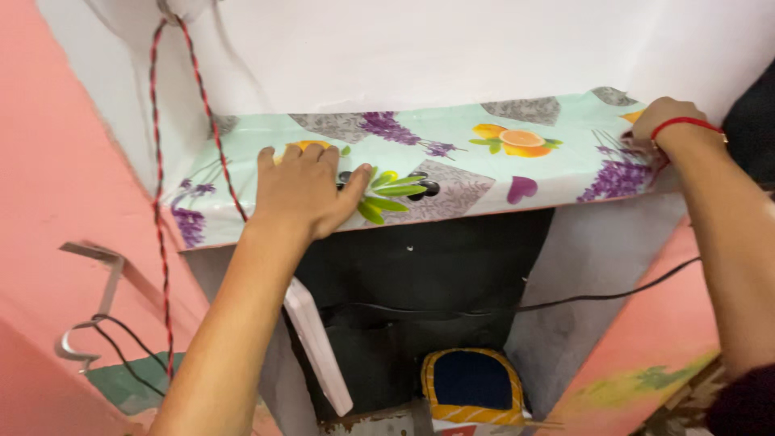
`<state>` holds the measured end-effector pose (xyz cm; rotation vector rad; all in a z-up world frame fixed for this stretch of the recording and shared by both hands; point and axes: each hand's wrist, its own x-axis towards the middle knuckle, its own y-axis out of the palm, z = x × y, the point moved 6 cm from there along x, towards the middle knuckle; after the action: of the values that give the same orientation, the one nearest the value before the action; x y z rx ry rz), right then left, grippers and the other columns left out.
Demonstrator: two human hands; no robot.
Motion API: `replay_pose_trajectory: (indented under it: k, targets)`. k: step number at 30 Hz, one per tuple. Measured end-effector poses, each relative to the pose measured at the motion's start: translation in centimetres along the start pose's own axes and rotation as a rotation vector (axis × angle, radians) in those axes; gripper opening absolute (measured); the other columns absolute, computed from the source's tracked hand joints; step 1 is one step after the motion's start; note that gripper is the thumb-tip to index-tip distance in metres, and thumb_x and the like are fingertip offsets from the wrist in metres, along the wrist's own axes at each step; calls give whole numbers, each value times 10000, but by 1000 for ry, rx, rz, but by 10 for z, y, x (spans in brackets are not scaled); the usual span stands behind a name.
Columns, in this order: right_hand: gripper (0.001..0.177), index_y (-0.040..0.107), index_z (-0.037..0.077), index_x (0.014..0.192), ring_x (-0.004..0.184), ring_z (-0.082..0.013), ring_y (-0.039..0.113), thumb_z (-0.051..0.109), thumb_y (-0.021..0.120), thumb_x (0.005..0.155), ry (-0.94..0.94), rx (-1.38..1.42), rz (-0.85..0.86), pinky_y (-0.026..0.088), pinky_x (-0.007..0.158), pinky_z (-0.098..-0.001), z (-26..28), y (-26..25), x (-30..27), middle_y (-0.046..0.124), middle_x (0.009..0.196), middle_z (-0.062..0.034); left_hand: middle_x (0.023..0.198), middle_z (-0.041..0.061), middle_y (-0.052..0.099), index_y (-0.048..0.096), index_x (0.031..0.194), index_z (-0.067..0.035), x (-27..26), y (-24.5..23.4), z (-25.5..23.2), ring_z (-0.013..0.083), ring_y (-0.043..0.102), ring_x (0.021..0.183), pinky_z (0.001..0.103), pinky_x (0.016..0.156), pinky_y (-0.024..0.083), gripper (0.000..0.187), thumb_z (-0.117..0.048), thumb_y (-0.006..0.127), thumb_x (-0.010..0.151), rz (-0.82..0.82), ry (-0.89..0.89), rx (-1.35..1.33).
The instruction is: The person wipes a power strip, a computer tower, and a tabletop with a cloth.
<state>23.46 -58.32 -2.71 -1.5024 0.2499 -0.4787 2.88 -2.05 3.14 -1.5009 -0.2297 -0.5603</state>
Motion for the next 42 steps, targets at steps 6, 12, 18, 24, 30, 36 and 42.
replay_pose_trajectory:
  k: [6, 12, 18, 24, 30, 36, 42]
  targets:
    - [379, 699, 39, 1301, 797, -270, 755, 116, 463, 1014, -714, 413, -141, 566, 894, -430, 165, -99, -172, 776, 844, -178, 1145, 131, 715, 719, 1086, -19, -99, -83, 40, 332, 673, 994, 464, 904, 503, 249, -97, 649, 860, -591, 95, -41]
    - [551, 559, 79, 1428, 720, -172, 818, -17, 387, 913, -1420, 654, 231, 602, 790, -291, 352, -104, -357, 738, 1220, -173, 879, 95, 705, 768, 1025, -79, -115, -71, 112, 305, 659, 830, 451, 720, 494, 232, -78, 651, 825, -401, -110, 161]
    - [523, 602, 5, 1403, 1325, -337, 580, -34, 481, 895, -1695, 745, 224, 461, 1084, -397, 440, -90, -378, 497, 1527, -221, 917, 93, 706, 773, 1105, -120, -113, -41, 134, 294, 659, 927, 497, 798, 454, 344, -79, 623, 799, -263, -71, 138]
    - [506, 627, 51, 1388, 1507, -304, 383, -30, 510, 902, -1820, 604, 436, 322, 1190, -393, 473, -74, -384, 493, 1575, -178, 966, 99, 704, 763, 1158, -108, -116, -40, 139, 300, 648, 954, 512, 788, 440, 407, -52, 606, 786, -238, -64, 78]
    - [517, 626, 18, 1398, 1402, -291, 491, -44, 492, 904, -1910, 620, 253, 455, 1075, -372, 511, -73, -388, 553, 1512, -192, 997, 92, 695, 755, 934, -84, -109, -42, 139, 289, 639, 958, 467, 765, 447, 247, -42, 643, 718, -284, -24, 147]
    - [634, 547, 276, 1520, 996, -297, 695, 57, 458, 931, -1223, 333, 355, 523, 904, -363, 546, -66, -352, 759, 1153, -246, 862, 73, 716, 744, 807, -82, -77, -35, 137, 290, 648, 955, 429, 753, 470, 146, -38, 633, 723, -215, 50, 254]
    - [501, 601, 233, 1392, 1159, -307, 627, 161, 550, 899, -1334, 427, 243, 469, 1009, -393, 557, -57, -344, 661, 1314, -145, 971, 196, 716, 720, 992, -9, -18, -9, 155, 343, 710, 912, 457, 746, 572, 190, -46, 586, 863, 37, -83, 160]
